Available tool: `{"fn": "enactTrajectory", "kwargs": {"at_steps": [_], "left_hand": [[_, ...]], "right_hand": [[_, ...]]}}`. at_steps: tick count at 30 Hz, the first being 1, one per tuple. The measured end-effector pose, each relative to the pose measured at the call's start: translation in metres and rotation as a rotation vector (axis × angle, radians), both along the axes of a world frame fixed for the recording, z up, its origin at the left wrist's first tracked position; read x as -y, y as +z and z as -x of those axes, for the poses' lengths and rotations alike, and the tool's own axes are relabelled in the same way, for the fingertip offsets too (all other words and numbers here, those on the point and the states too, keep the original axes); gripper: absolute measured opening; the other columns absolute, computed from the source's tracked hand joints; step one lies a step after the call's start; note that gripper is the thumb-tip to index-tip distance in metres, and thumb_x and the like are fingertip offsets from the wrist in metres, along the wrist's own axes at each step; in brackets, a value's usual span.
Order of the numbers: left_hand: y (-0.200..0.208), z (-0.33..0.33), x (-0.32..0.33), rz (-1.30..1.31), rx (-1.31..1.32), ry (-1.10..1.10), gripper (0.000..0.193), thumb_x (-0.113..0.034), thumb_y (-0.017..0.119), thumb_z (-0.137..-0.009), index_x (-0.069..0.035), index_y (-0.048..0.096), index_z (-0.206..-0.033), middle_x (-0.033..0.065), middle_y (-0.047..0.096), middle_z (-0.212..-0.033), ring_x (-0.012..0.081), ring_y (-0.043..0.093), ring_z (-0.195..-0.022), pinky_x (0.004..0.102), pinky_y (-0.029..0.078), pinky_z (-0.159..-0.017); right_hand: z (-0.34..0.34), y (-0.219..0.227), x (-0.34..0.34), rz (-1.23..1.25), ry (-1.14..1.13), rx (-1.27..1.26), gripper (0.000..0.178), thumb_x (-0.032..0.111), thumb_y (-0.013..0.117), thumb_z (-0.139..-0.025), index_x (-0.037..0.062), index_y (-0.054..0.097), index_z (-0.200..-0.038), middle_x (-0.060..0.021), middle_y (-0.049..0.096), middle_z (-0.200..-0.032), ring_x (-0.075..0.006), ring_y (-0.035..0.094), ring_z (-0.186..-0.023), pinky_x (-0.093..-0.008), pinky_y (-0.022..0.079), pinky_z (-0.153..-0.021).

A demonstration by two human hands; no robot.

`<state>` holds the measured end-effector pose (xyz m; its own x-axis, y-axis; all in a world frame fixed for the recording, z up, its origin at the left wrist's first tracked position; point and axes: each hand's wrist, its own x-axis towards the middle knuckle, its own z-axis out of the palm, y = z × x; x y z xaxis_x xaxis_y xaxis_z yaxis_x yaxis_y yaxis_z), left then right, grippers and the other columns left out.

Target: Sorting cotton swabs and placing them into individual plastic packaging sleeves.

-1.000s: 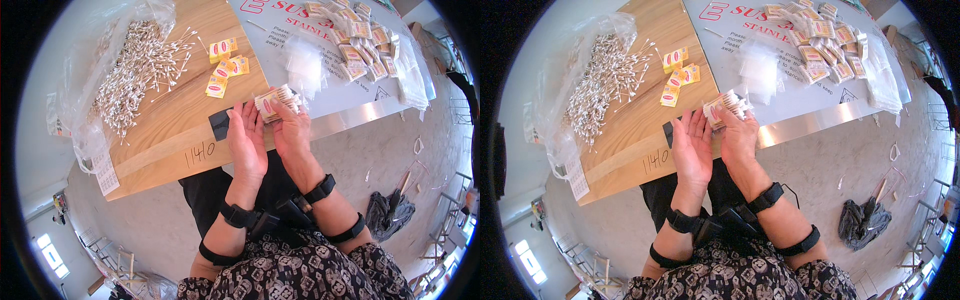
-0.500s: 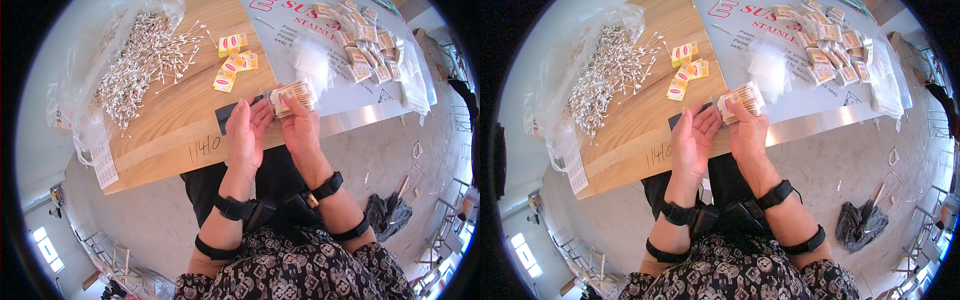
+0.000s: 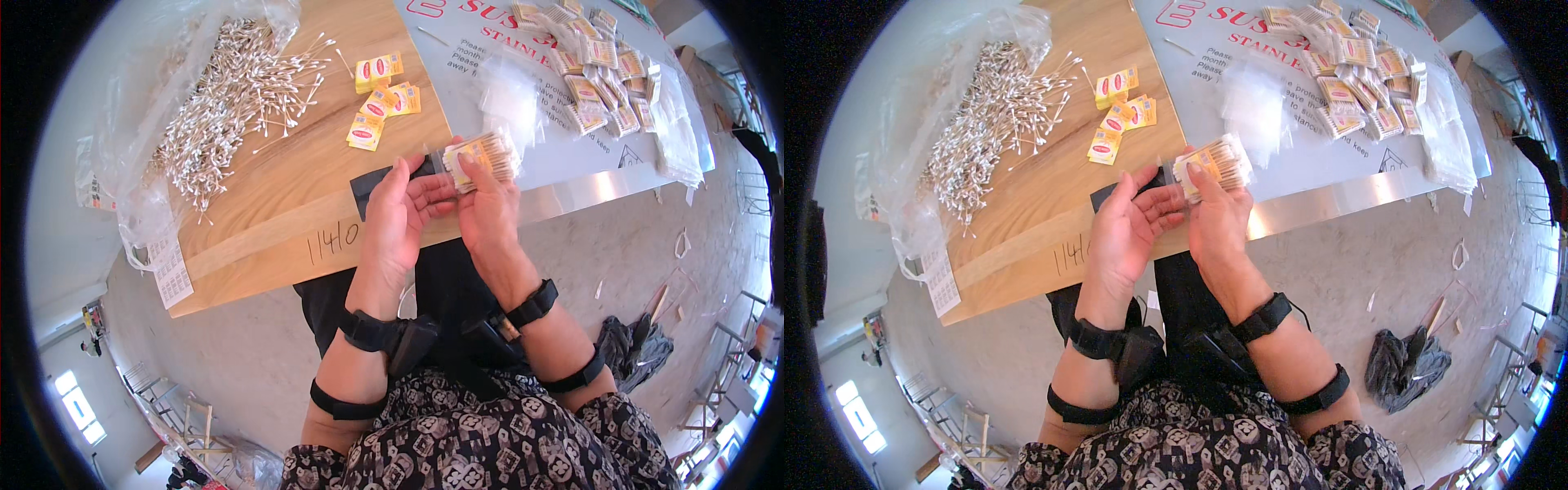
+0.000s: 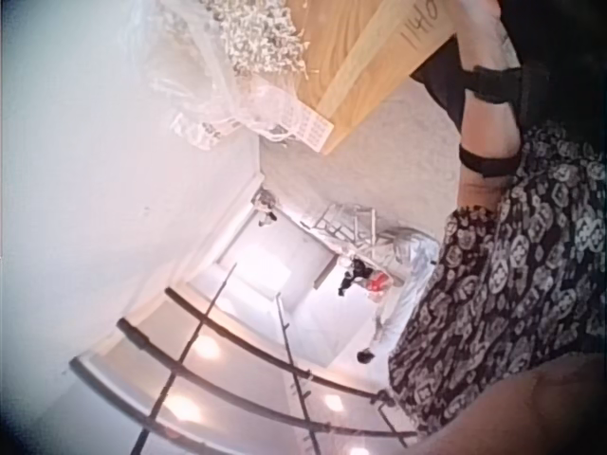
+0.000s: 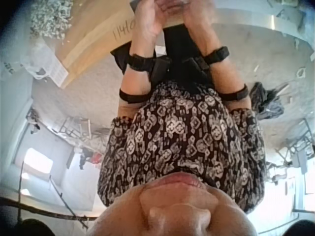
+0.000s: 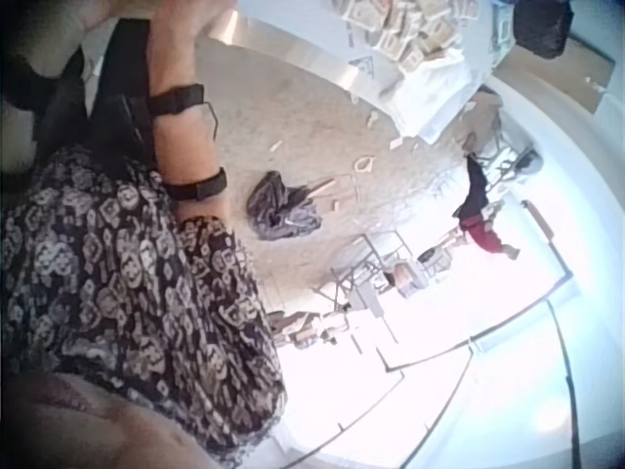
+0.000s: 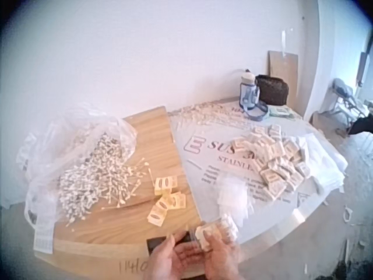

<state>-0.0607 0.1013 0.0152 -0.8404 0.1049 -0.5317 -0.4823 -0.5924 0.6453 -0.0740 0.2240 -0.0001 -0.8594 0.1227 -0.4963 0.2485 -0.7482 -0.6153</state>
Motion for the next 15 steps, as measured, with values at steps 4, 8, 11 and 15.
{"fn": "enactTrajectory", "kwargs": {"at_steps": [4,8,11,15], "left_hand": [[-0.001,-0.007,-0.004,0.003,-0.003,0.128,0.048,-0.039,0.041,-0.102,0.000,0.042,-0.130,0.0217,0.063,-0.112,0.0313,0.063,-0.101,0.0404,0.053,-0.081],[-0.003,-0.006,-0.007,-0.097,0.042,0.232,0.043,-0.035,0.044,-0.101,-0.001,0.047,-0.126,0.0204,0.062,-0.116,0.0318,0.062,-0.106,0.0394,0.051,-0.083],[-0.003,-0.005,-0.005,-0.165,0.040,0.223,0.042,-0.035,0.044,-0.101,-0.001,0.049,-0.124,0.0197,0.062,-0.118,0.0313,0.060,-0.108,0.0392,0.049,-0.084],[-0.004,-0.002,-0.011,-0.131,-0.022,0.151,0.043,-0.036,0.044,-0.101,-0.001,0.049,-0.125,0.0189,0.062,-0.118,0.0299,0.060,-0.106,0.0394,0.048,-0.084]], "right_hand": [[0.003,0.001,0.002,0.065,-0.027,-0.027,0.033,0.002,0.060,-0.089,-0.0041,0.054,-0.121,-0.0148,0.064,-0.113,-0.0231,0.064,-0.096,-0.0337,0.054,-0.081],[0.004,0.004,0.002,0.122,-0.083,-0.051,0.035,0.003,0.061,-0.090,-0.0039,0.052,-0.123,-0.0149,0.064,-0.115,-0.0230,0.062,-0.103,-0.0341,0.052,-0.087],[0.003,0.011,0.004,0.039,-0.055,0.019,0.036,0.002,0.062,-0.089,-0.0041,0.052,-0.123,-0.0145,0.064,-0.116,-0.0223,0.063,-0.102,-0.0334,0.052,-0.087],[0.002,0.008,0.006,0.008,-0.041,-0.016,0.035,0.001,0.063,-0.088,-0.0043,0.054,-0.122,-0.0141,0.064,-0.117,-0.0214,0.063,-0.101,-0.0326,0.053,-0.085]]}}
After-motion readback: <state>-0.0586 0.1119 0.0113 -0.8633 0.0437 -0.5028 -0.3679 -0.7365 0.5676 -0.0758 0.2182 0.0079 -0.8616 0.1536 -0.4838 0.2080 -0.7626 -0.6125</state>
